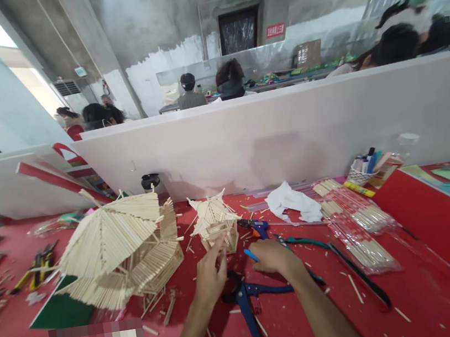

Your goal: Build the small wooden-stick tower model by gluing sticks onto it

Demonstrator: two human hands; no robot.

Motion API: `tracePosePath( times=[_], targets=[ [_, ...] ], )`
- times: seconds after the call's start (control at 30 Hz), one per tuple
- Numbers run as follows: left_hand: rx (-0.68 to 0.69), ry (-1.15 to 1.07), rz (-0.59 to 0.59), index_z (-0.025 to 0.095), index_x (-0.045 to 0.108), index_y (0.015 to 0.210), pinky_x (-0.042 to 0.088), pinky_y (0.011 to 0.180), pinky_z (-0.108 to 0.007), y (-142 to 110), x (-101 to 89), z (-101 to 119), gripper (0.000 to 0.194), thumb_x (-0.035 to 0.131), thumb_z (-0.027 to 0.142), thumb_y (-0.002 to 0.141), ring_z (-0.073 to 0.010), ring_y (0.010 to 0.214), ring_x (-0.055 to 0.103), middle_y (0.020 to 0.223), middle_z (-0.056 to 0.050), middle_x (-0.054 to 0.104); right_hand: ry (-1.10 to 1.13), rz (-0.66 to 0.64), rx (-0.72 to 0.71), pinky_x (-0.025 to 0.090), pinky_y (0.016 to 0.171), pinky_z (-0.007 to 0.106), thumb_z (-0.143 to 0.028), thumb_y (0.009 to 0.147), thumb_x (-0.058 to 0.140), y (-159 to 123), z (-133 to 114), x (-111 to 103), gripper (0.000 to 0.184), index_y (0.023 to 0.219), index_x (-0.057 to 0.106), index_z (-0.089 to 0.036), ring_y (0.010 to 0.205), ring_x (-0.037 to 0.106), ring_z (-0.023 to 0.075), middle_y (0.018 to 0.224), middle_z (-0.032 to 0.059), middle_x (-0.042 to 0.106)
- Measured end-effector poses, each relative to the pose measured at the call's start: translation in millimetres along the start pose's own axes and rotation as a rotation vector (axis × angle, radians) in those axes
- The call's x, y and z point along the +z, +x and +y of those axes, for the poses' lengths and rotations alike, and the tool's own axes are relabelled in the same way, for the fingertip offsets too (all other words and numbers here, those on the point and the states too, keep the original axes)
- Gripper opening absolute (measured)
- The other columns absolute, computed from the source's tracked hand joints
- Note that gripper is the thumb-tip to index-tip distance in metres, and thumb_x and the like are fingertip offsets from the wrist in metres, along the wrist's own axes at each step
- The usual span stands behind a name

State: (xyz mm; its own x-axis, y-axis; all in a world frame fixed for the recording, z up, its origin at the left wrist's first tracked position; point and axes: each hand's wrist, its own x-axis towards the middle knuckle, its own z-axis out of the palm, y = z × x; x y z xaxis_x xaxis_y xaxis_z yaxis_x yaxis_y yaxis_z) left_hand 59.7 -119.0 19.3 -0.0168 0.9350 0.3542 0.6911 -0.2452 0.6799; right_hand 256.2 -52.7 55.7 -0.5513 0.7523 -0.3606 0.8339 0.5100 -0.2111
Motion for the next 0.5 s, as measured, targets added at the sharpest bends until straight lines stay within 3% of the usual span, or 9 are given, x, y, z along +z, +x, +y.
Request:
tracePosePath(
  times=[0.13, 0.3, 0.5],
  targets=[
    [-0.06, -0.089, 0.003, 0.021, 0.065, 0.132, 0.044, 0.058, -0.02, 4.6, -1.1, 4.6, 0.041, 0.045, 0.03, 0.097, -0.0115, 0.054, 0.058, 0.073, -0.001, 0.073, 0.093, 0.061, -0.081, 0.047, 0.078, 0.032, -0.024, 0.083, 0.066, -4.3, 3.6, -5.4, 0.019, 0.1, 0.07, -0.017, 0.099, 0.07, 0.0302, 0.105, 0.015, 0.075],
    [-0.088, -0.103, 0.01, 0.018, 0.063, 0.133, 0.042, 0.057, -0.019, 6.2, 0.8, 4.6, 0.044, 0.045, 0.03, 0.096, -0.0103, 0.051, 0.054, 0.07, 0.0, 0.071, 0.538, 0.189, -0.248, 0.042, 0.07, 0.024, -0.031, 0.088, 0.061, -17.0, 9.1, -23.7, 0.013, 0.092, 0.067, -0.02, 0.076, 0.064, 0.0162, 0.084, 0.0018, 0.072],
    [-0.081, -0.113, 0.014, 0.017, 0.059, 0.137, 0.043, 0.059, -0.021, -2.7, -1.2, 2.1, 0.045, 0.044, 0.034, 0.098, -0.0109, 0.053, 0.055, 0.07, 0.001, 0.07, 0.864, 0.173, -0.299, 0.043, 0.063, 0.023, -0.037, 0.089, 0.063, -28.3, 14.5, -34.3, 0.02, 0.098, 0.065, -0.019, 0.066, 0.058, 0.0132, 0.075, -0.0011, 0.064]
  ],
)
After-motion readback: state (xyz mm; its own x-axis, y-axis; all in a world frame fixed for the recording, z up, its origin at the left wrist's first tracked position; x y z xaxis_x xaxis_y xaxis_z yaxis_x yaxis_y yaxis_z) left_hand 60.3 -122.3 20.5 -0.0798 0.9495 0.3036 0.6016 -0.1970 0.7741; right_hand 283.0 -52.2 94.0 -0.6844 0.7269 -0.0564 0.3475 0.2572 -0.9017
